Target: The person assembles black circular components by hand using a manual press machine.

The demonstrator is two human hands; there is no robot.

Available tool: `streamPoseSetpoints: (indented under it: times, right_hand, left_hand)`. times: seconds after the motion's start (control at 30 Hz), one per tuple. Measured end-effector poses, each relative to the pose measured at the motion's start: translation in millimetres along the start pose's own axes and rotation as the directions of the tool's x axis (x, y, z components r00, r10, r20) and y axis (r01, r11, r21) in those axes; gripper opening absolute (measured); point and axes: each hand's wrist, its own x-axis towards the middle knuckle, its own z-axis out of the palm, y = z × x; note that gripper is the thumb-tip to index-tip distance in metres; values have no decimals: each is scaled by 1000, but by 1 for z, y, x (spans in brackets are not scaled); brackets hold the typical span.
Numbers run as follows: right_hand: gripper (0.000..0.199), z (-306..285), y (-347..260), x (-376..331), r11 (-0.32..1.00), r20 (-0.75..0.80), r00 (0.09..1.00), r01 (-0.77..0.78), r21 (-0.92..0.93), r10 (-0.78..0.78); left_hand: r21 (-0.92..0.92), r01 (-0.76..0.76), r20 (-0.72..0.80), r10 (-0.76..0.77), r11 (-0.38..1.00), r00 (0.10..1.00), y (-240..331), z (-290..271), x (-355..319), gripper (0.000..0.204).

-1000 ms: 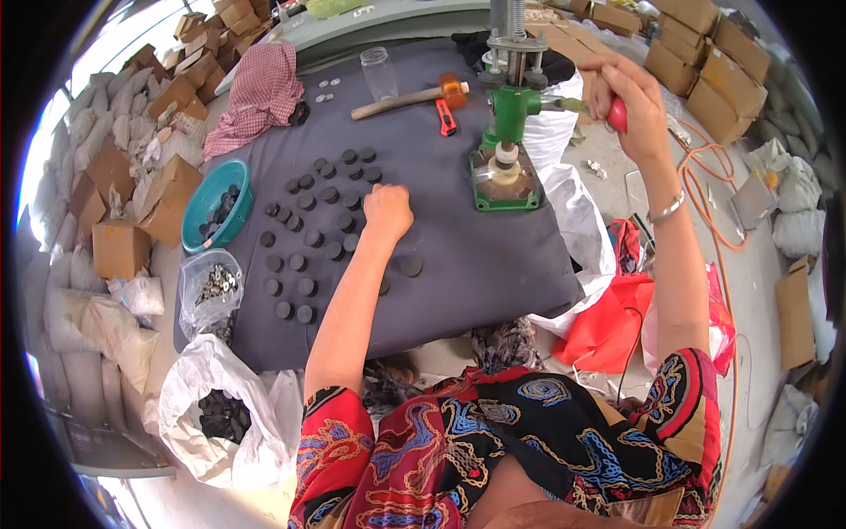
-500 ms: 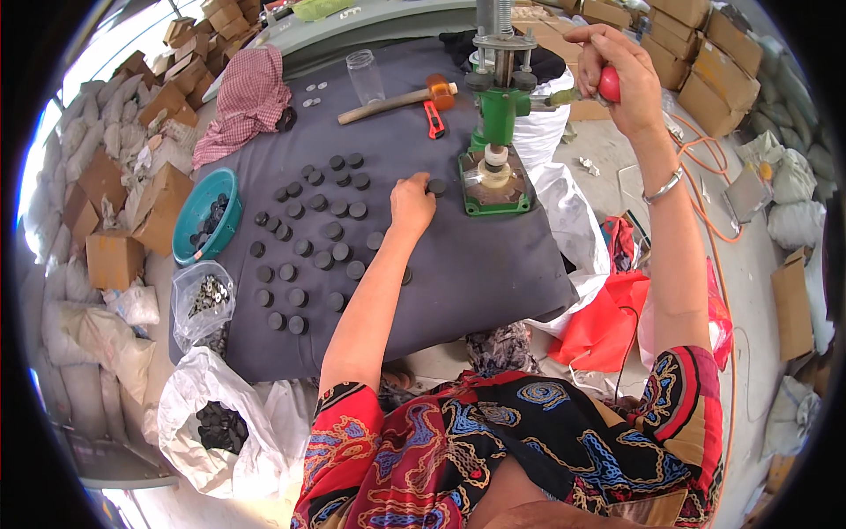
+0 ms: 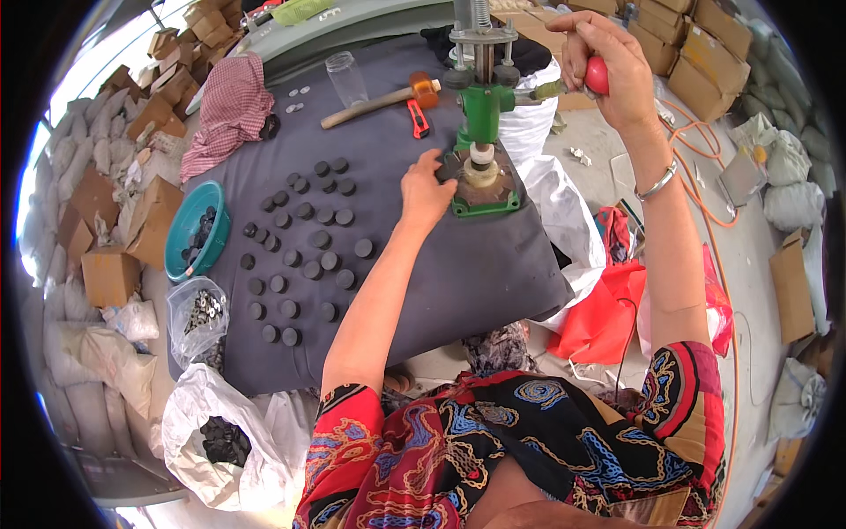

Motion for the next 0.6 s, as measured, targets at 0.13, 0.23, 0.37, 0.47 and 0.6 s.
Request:
streamPoseSetpoints:
  times: [0.13, 0.23, 0.37, 0.47, 0.6]
  right_hand:
    - [36, 2, 0, 0, 1000, -4, 1000, 4, 17, -4]
    - [36, 3, -1, 0, 1000, -2, 1000, 10, 9, -10]
    - [36, 3, -1, -1, 1000, -14, 1000, 11, 1, -10]
    - [36, 3, -1, -1, 1000, -21, 1000, 12, 5, -12]
    - [35, 4, -2, 0, 1000, -18, 1000, 9, 15, -9]
  left_hand:
    - [78, -30, 40, 27, 997, 999, 21, 5, 8, 53]
    - [-7, 17, 73, -16, 1000, 997, 24, 4, 10, 55]
    - [-112, 75, 103, -63, 991, 993, 27, 9, 4, 57]
    - [-205, 141, 149, -112, 968, 983, 26, 17, 4, 59]
    - [-184, 32, 28, -27, 982, 999, 22, 33, 5, 61]
